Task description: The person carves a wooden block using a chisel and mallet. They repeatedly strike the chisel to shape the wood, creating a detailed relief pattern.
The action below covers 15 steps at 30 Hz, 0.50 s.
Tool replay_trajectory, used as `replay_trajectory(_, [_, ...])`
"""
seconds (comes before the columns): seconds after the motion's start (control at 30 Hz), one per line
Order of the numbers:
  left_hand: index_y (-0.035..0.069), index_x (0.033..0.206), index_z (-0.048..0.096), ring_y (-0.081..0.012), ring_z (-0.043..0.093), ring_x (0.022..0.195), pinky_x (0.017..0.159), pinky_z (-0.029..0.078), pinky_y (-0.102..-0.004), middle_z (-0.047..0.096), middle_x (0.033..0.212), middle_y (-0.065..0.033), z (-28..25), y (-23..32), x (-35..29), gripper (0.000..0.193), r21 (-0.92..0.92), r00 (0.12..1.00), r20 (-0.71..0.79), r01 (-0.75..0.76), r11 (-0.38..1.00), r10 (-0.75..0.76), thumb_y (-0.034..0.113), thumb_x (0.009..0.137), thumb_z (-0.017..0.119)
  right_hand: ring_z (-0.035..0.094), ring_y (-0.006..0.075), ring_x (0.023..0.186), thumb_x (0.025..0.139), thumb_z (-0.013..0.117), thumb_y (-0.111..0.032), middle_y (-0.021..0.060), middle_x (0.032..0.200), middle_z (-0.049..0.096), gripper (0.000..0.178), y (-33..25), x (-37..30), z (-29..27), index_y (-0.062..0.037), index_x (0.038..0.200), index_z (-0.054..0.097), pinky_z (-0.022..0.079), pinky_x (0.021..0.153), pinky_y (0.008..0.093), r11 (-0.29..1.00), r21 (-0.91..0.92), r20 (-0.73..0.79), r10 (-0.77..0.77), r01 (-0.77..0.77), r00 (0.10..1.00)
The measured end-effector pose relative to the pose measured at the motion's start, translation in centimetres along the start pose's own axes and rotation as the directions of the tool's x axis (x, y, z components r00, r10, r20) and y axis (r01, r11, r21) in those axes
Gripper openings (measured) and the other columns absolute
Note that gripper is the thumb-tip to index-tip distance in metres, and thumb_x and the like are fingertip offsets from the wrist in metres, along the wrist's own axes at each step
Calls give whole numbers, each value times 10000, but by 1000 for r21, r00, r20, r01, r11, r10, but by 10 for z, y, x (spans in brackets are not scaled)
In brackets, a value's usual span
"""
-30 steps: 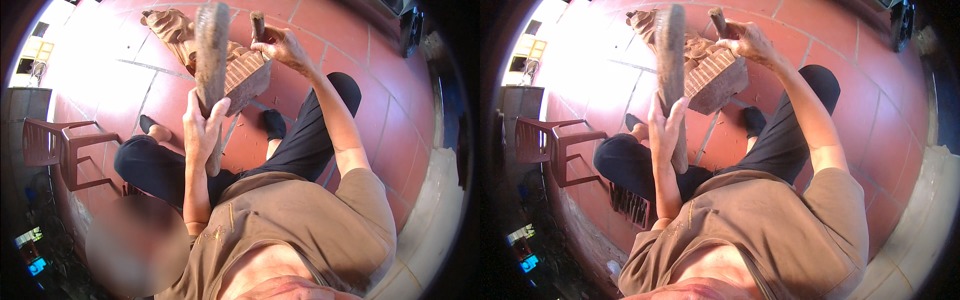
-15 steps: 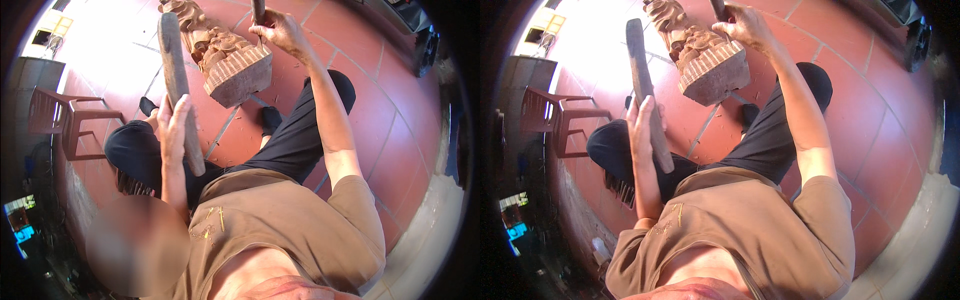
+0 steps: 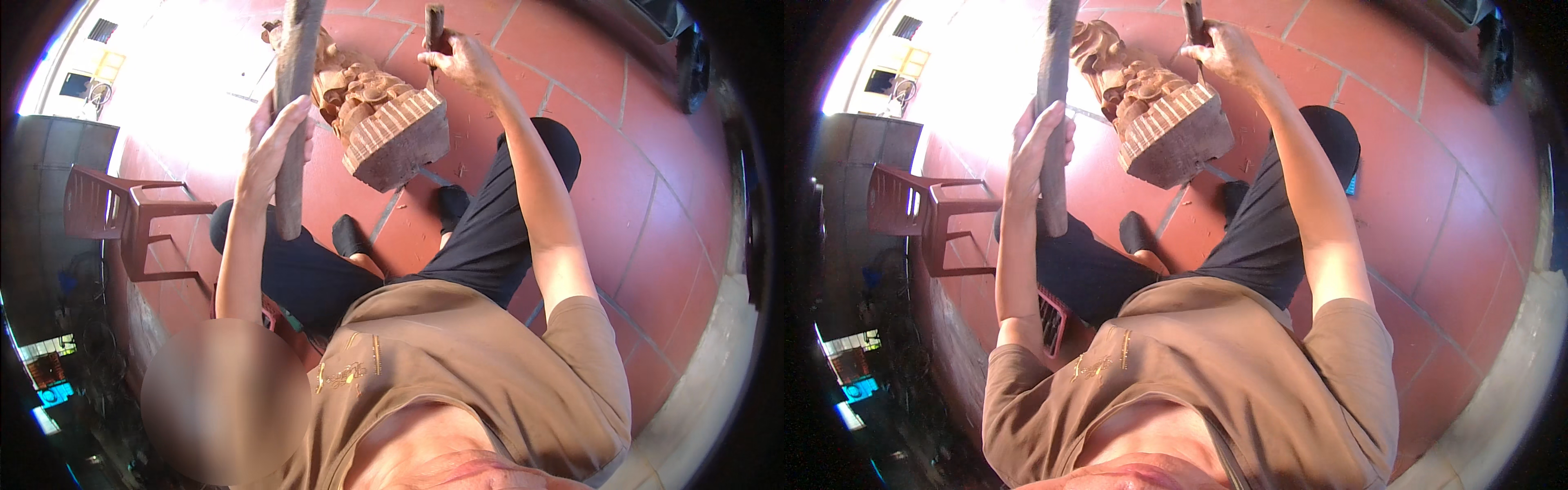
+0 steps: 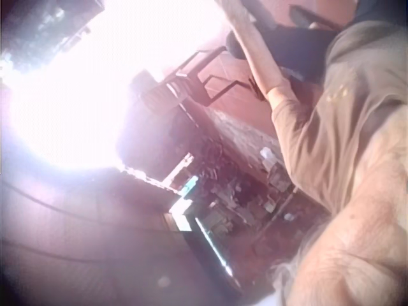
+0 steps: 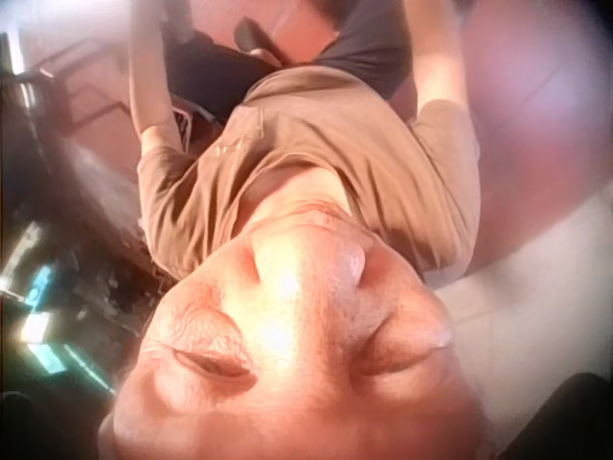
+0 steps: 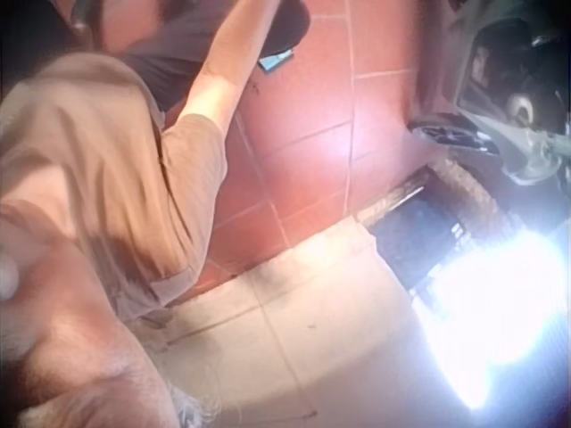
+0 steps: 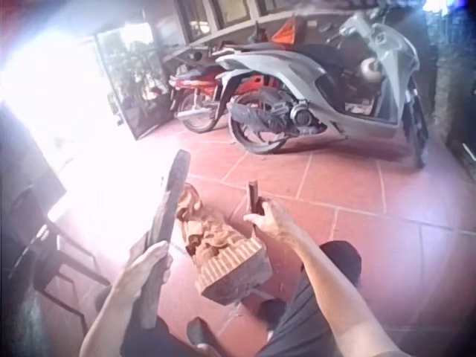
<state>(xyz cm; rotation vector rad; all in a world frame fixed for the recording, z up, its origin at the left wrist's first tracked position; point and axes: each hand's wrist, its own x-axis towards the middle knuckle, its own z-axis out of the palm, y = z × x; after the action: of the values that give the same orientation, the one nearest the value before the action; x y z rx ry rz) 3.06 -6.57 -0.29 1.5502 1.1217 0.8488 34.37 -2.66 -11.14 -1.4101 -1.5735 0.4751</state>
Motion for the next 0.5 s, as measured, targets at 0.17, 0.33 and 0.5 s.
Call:
replay_trajectory(0.17, [44,1160,526,-69,547,516,458,450,-195,575,720,-11,5,-8,45,386,14,978,137,-162,987,159,353,959,644,640,123,832,890,753,-197,37,857,680,221,5,-2,3,-36,1005,656,515,796,305,993,104,11,59,-60,998])
replay_trajectory(0.33, [30,1167,515,-63,545,519,466,461,-200,574,710,-16,19,-21,55,428,-48,958,194,-207,977,212,367,947,661,618,198,762,842,785,-205,72,828,677,277,12,-2,3,-17,954,617,490,754,365,982,185,10,46,-47,999])
replay_trajectory(0.5, [25,1166,522,-55,540,524,476,467,-196,574,704,-11,21,-13,60,508,38,931,203,-316,948,302,428,910,696,654,137,857,897,739,-171,44,905,702,211,8,-1,5,-25,1018,646,524,822,328,1000,-9,38,30,-30,999])
